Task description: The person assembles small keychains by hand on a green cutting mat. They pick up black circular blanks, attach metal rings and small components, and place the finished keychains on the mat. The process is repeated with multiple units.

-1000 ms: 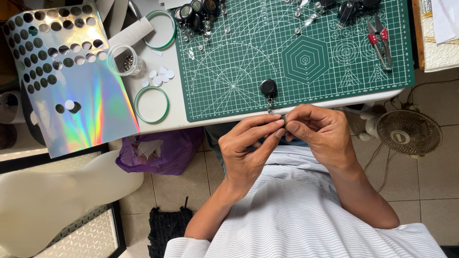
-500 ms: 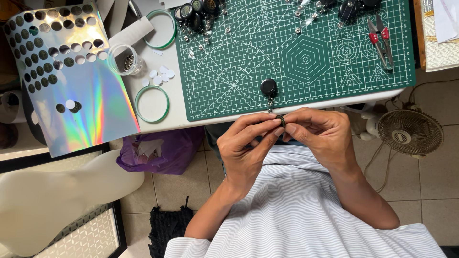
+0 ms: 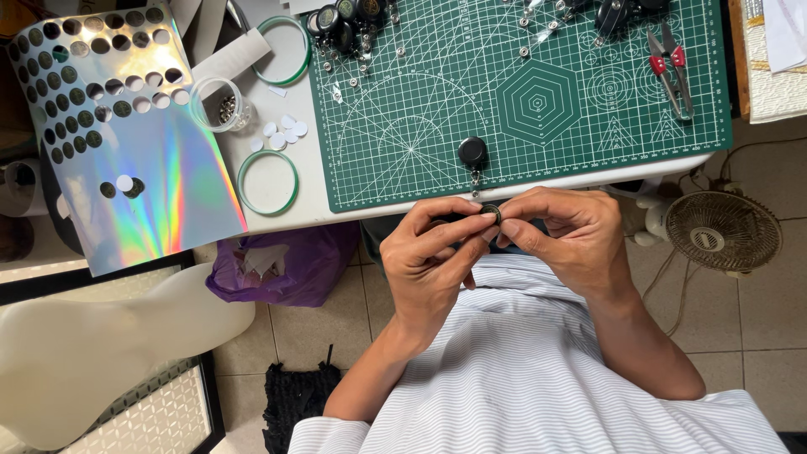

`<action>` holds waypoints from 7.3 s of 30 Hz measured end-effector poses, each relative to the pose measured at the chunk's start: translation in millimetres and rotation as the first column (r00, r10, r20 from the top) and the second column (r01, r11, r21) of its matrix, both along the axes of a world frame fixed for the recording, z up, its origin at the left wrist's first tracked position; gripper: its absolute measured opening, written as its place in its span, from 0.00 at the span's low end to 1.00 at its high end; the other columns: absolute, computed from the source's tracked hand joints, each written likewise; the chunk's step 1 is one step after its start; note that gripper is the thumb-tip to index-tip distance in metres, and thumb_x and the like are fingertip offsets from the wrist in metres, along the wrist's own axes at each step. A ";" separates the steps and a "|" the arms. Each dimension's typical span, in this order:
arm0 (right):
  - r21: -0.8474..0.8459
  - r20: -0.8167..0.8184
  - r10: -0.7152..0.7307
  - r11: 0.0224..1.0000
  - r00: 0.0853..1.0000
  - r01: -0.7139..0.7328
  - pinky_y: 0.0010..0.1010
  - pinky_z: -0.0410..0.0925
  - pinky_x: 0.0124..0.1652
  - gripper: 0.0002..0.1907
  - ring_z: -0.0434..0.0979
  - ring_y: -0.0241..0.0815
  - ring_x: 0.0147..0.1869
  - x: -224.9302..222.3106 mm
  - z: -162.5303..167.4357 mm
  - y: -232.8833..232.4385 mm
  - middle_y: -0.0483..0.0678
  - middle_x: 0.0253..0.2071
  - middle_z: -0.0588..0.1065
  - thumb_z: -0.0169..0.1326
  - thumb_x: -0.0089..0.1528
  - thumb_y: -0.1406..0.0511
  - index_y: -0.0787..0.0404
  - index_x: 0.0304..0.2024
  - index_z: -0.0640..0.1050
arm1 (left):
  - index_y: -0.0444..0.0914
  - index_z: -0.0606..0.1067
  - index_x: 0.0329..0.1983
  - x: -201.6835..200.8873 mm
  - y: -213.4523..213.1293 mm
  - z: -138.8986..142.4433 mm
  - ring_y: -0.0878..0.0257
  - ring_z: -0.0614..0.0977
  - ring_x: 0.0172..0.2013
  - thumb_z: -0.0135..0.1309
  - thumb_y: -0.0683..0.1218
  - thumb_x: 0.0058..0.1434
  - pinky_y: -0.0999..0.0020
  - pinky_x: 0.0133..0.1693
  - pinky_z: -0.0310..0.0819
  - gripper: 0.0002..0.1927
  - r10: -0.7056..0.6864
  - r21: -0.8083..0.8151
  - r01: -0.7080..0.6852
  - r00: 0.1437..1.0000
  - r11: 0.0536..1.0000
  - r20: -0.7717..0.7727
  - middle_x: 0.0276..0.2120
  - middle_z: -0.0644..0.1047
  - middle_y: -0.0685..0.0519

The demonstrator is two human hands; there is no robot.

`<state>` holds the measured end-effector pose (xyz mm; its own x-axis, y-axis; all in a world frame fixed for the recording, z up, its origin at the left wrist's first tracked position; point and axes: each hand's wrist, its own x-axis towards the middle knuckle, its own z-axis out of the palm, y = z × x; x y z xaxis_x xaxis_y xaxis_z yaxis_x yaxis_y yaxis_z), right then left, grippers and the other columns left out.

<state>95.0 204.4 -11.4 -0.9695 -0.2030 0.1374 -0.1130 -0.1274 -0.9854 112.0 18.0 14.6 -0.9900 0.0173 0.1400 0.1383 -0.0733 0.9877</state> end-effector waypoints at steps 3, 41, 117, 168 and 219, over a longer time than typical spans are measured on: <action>0.031 -0.008 -0.002 1.000 1.000 0.003 0.27 0.81 0.40 0.06 0.85 0.40 0.41 -0.9 1.0 0.0 0.55 0.39 0.82 0.60 0.64 0.74 0.70 0.43 0.81 | 0.36 0.82 0.46 0.2 -1.9 2.4 0.69 0.86 0.32 0.61 0.32 0.63 0.84 0.24 0.81 0.10 -0.010 -0.010 0.010 1.000 1.000 0.016 0.50 0.78 0.47; 0.000 0.009 0.056 0.998 0.998 -0.056 0.25 0.79 0.42 0.05 0.84 0.39 0.41 -5.2 5.4 3.0 0.54 0.38 0.81 0.59 0.64 0.73 0.71 0.42 0.81 | 0.37 0.81 0.48 -1.5 -1.3 8.9 0.69 0.86 0.37 0.61 0.34 0.65 0.80 0.30 0.81 0.10 -0.028 -0.055 0.025 0.999 0.998 -0.047 0.48 0.77 0.50; -0.059 0.073 -0.053 0.997 0.996 0.057 0.26 0.81 0.43 0.07 0.85 0.38 0.43 2.9 -6.6 0.7 0.53 0.40 0.81 0.61 0.65 0.71 0.70 0.44 0.81 | 0.39 0.81 0.51 1.8 9.1 -2.2 0.70 0.86 0.34 0.60 0.37 0.67 0.83 0.24 0.76 0.10 0.010 -0.109 -0.011 1.000 0.994 -0.006 0.47 0.84 0.49; 0.355 -0.263 -0.105 0.914 0.959 0.198 0.25 0.77 0.43 0.07 0.85 0.39 0.46 0.7 26.1 -3.0 0.50 0.41 0.82 0.66 0.60 0.71 0.64 0.41 0.82 | 0.35 0.83 0.44 -7.2 -2.0 -16.7 0.71 0.83 0.32 0.62 0.40 0.66 0.81 0.25 0.77 0.06 -0.120 0.273 0.053 0.965 0.961 0.232 0.45 0.82 0.47; 0.325 -0.261 -0.089 0.929 0.961 0.175 0.24 0.78 0.41 0.07 0.85 0.40 0.44 0.9 14.2 1.3 0.52 0.40 0.82 0.65 0.61 0.70 0.64 0.41 0.83 | 0.35 0.83 0.46 -3.6 1.2 -9.7 0.71 0.82 0.33 0.59 0.40 0.68 0.81 0.28 0.80 0.06 -0.101 0.198 0.061 0.975 0.978 0.199 0.46 0.81 0.48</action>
